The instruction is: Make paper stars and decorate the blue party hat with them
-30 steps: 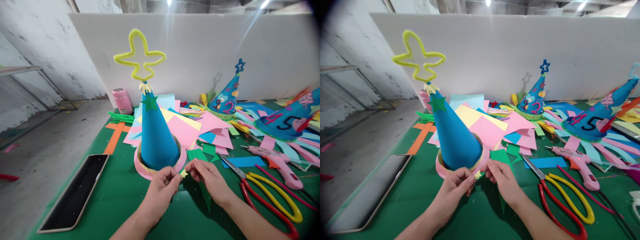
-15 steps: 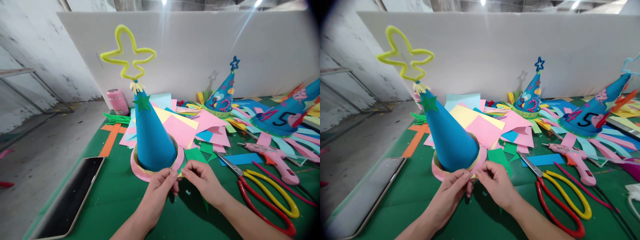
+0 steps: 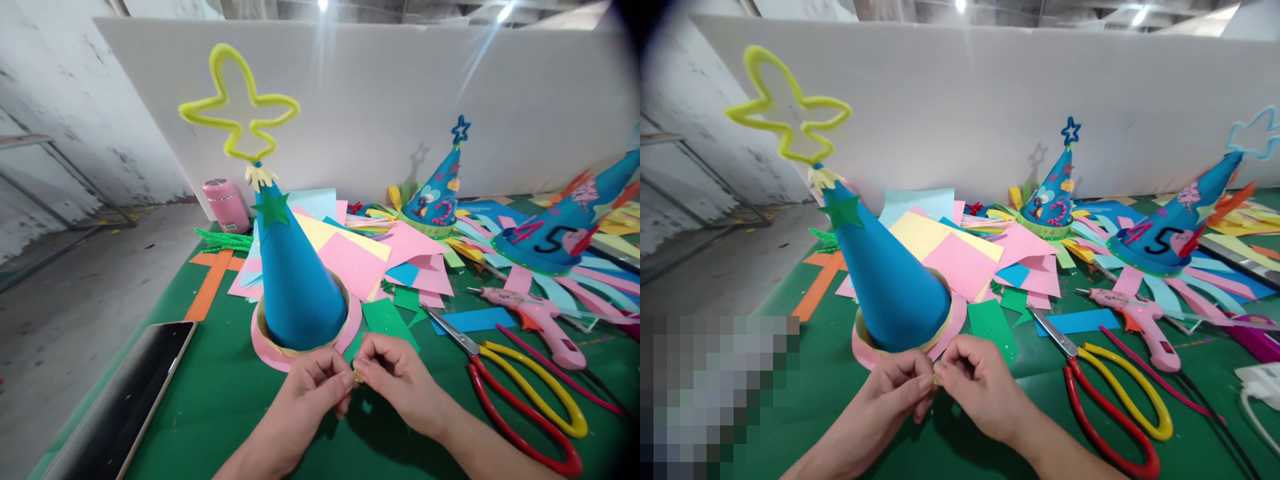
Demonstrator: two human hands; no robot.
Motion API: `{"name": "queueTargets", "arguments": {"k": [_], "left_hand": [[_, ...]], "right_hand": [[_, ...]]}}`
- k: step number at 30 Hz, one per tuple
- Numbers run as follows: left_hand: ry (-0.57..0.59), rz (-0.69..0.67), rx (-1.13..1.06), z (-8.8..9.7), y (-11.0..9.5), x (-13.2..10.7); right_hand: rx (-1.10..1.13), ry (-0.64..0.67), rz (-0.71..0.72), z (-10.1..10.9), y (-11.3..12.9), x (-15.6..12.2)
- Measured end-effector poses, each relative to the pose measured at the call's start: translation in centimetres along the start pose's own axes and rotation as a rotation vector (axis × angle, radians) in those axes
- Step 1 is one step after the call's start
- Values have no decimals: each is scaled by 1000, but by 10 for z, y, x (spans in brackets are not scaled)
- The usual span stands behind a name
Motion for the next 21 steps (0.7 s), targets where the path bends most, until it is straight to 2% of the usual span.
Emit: {"name": "queueTargets", "arguments": {"k": [6, 9, 15, 21], "left_hand": [[-168, 55, 55, 3, 7, 6], [-142, 30, 40, 4, 4, 4], [-76, -21, 21, 3, -3, 1], [-135, -26, -115, 3, 2, 3]], "right_hand": [[-168, -63, 86, 4, -1, 3], [-165, -54, 93, 4, 2, 3], [-34, -17, 21, 3, -1, 1], [-36, -109, 28, 11, -1, 2]]}}
Point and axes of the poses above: each hand's wrist, its own x-axis towards the middle knuckle, its own z-axis out of the back of the hand, y = z × x, the point moved 2 cm from there along x, towards the middle knuckle, and after that the axes turned 7 degrees about z, right-handed, at the moved point
